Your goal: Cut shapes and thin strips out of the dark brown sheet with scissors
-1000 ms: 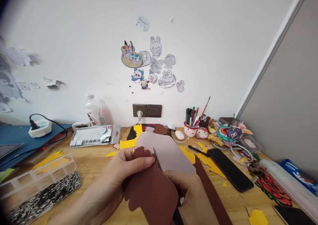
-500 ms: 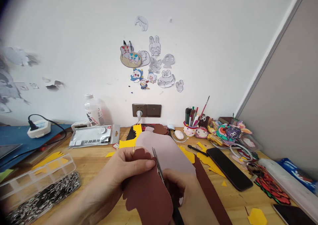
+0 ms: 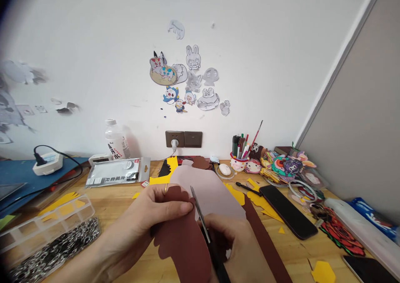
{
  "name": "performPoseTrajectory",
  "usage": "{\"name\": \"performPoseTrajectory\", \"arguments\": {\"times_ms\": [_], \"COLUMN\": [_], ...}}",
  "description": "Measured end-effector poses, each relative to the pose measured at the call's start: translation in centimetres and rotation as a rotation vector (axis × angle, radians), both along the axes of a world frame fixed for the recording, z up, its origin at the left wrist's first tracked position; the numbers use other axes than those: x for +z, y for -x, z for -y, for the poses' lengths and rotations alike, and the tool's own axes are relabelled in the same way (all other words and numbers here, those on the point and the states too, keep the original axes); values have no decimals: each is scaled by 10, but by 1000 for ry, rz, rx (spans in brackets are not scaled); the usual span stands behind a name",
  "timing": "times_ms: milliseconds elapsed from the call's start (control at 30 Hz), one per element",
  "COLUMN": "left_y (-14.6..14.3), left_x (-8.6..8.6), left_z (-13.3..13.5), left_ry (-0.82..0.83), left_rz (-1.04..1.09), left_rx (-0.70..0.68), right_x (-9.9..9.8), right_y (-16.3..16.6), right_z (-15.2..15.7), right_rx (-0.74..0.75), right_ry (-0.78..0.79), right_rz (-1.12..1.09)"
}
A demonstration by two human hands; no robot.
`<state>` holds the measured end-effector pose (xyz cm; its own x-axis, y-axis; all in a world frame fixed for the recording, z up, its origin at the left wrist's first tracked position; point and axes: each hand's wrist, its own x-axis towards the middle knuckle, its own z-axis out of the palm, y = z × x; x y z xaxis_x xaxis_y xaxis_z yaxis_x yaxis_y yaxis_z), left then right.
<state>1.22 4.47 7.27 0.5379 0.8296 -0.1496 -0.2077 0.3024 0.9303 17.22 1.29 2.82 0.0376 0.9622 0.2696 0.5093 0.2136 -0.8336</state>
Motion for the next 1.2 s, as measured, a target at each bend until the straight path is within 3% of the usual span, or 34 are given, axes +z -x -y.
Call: {"name": "performPoseTrajectory", "arguments": {"times_ms": [233,400,567,833,1200], "left_y": [3,7,9,9,8], "left_x": [7,10,8,4,5], "left_z": [-5,-9,-14,-15,-16], "left_ry": [-20,11,-53,-13,-3], "left_rz": [49,76,97,116,120], "left_rx": [19,70,100,132,153], "right_x": [18,33,31,31,36], "right_y": [7,6,5,7,5], "right_z": [9,7,8,13,13], "right_rx": [120,118,86,61,79], "right_ry": [92,170,187,238,190], "right_rz": [45,124,147,207,282]}}
